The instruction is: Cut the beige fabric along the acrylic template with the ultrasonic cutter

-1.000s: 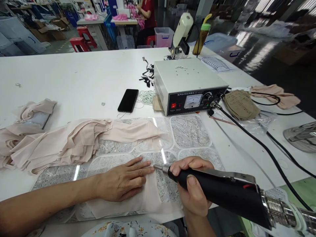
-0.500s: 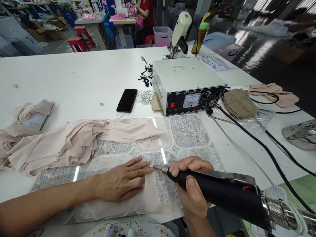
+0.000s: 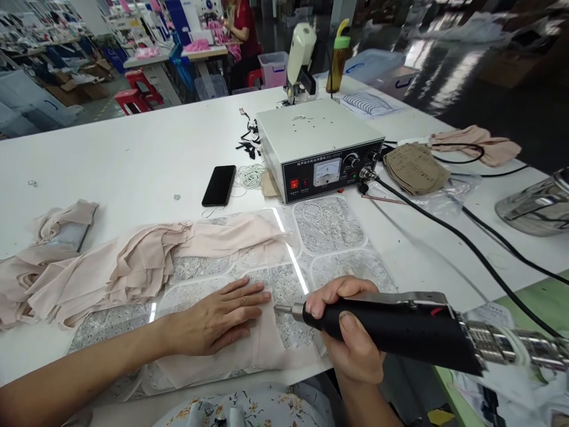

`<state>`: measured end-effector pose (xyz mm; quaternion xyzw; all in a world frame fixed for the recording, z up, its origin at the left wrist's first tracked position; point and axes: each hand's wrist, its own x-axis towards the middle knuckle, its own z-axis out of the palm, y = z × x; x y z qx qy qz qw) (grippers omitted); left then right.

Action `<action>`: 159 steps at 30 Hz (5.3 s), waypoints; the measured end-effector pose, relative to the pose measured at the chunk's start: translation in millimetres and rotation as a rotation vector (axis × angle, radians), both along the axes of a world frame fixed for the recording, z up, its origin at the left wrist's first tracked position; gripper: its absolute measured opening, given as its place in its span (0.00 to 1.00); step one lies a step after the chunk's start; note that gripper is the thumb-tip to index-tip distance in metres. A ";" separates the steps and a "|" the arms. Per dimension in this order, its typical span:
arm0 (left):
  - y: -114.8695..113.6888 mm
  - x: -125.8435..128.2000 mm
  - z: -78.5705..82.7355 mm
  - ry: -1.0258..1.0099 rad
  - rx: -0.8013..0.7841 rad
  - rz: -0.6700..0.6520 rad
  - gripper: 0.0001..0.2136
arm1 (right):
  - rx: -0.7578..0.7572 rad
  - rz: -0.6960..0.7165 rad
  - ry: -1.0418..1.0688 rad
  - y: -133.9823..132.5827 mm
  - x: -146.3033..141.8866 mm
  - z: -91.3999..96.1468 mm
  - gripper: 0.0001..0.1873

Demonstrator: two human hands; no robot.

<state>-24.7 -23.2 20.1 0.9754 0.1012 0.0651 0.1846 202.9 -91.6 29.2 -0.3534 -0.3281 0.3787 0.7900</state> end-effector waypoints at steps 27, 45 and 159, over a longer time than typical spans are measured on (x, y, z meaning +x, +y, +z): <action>-25.0 9.7 -0.5 0.009 0.185 0.137 0.16 | 0.079 0.175 0.103 -7.7 2.6 -8.2 0.05; -25.2 6.3 -7.9 -0.039 0.167 0.106 0.16 | 0.085 0.019 0.083 0.9 4.5 -5.8 0.08; -25.6 6.4 -7.9 -0.056 0.120 0.095 0.17 | 0.060 0.125 0.002 -13.4 11.1 -6.8 0.05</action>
